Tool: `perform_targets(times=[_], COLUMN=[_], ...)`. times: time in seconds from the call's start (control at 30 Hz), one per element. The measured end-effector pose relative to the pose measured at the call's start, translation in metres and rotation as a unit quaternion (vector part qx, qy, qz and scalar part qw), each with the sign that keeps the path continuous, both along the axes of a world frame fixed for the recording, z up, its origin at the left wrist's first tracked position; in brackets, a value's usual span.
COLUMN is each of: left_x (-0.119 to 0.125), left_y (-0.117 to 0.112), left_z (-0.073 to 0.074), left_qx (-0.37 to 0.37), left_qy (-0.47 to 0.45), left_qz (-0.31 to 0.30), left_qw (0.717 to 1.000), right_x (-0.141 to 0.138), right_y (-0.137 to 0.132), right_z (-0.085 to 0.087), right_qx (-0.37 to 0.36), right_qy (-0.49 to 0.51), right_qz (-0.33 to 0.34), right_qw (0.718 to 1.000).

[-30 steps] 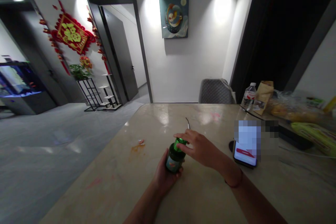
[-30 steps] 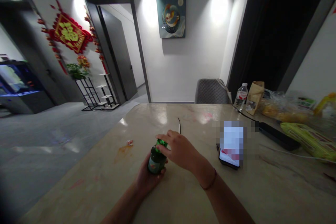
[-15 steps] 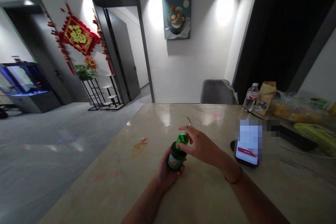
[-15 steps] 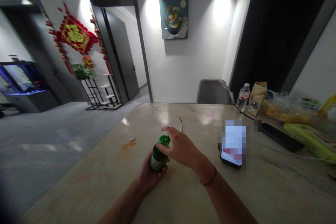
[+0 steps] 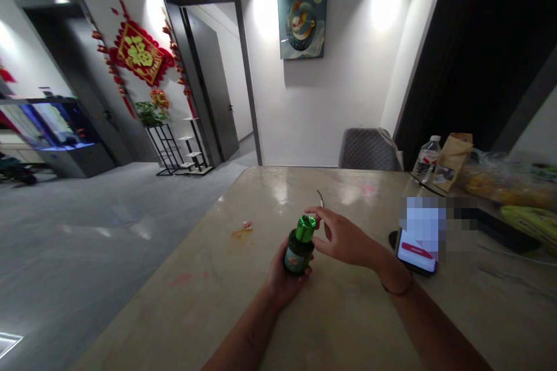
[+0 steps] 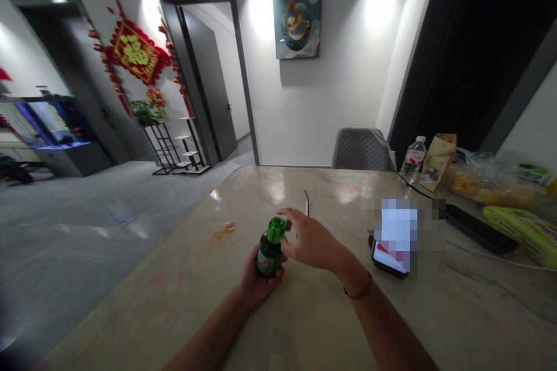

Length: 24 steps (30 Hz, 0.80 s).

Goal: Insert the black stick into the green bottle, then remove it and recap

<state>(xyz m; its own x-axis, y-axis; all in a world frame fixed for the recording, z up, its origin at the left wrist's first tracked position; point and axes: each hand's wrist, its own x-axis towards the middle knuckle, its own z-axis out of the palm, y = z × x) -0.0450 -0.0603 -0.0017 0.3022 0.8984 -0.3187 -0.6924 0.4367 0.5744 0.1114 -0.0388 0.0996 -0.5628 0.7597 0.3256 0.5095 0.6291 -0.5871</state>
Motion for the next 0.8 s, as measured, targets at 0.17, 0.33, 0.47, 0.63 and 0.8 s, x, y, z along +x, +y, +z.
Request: perform_targets(times=[0.17,0.33,0.47,0.63,0.8], left_x=[0.001,0.000,0.000,0.000,-0.001], left_y=[0.000,0.001,0.000,0.001,0.003], left_z=[-0.001,0.000,0.003,0.000,-0.006], left_qx=[0.000,0.000,-0.012,-0.011,-0.004], left_qy=[0.004,0.008,0.010,0.002,-0.008], left_qz=[-0.001,0.000,0.013,0.022,0.018], left_qw=[1.000,1.000,1.000,1.000,1.000], right_x=[-0.004,-0.006,0.001,0.001,-0.003], right_y=[0.000,0.004,0.009,0.009,0.011], right_z=[0.002,0.000,-0.001,0.001,-0.002], right_qx=[-0.021,-0.025,-0.055,-0.086,-0.052], right_qy=[-0.003,0.004,0.021,0.026,0.041], right_qz=[-0.013,-0.026,0.014,0.046,0.012], right_qw=[1.000,0.999,0.998,0.995,0.998])
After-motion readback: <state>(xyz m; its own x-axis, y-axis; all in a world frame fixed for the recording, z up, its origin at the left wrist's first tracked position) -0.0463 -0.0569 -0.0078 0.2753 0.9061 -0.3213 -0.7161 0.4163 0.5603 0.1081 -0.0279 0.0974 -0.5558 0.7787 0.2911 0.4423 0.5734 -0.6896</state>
